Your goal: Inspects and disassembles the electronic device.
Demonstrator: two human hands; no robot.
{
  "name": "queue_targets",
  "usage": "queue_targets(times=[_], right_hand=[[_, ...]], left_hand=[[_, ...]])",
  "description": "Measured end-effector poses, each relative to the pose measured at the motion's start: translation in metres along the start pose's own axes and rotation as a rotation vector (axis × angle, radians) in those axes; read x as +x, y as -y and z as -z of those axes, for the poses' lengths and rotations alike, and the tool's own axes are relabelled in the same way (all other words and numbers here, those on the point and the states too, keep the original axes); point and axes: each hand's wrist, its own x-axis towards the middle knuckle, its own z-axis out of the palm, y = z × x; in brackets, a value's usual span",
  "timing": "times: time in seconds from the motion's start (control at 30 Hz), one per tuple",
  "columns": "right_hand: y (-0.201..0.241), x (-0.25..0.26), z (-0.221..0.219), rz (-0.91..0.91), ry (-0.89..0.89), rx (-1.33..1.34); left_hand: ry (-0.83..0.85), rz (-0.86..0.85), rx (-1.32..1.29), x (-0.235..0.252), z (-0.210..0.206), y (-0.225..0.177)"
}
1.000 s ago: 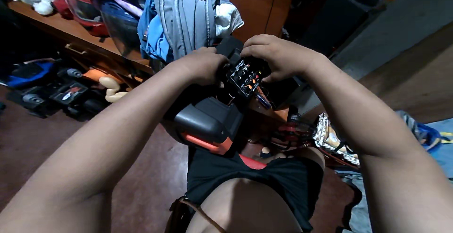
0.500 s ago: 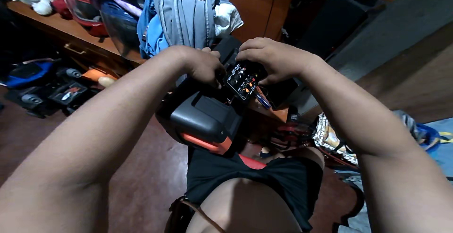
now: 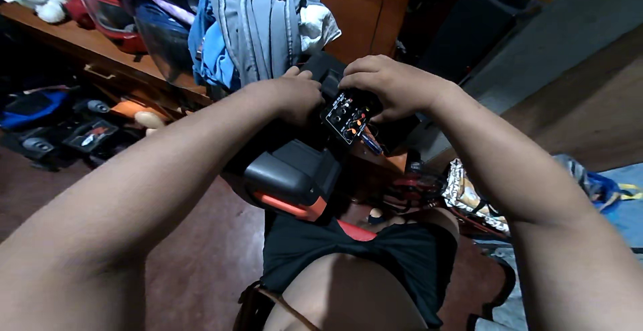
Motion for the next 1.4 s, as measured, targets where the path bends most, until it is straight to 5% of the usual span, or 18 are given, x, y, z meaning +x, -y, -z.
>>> queue_targets(times=[0.2, 0.33, 0.83, 1.4], right_hand=[[0.001, 0.0, -0.001, 0.019, -0.021, 0.005], [0.0, 0.007, -0.002, 0.02, 0.018, 0.02], [0.003, 0.057, -0.015, 0.049, 0.177, 0.026], [0.009, 0.063, -0.021, 0.101, 0.197, 0.027]], left_hand=[[-0.277, -0.015, -0.429, -0.012, 0.0, 0.016], [-0.444, 0.184, -0.578, -0.038, 0.0, 0.024], [-0.544, 0.633, -0.913, -0.096, -0.033, -0.012], [-0.546, 0.62, -0.793, -0.092, -0.041, -0.022]])
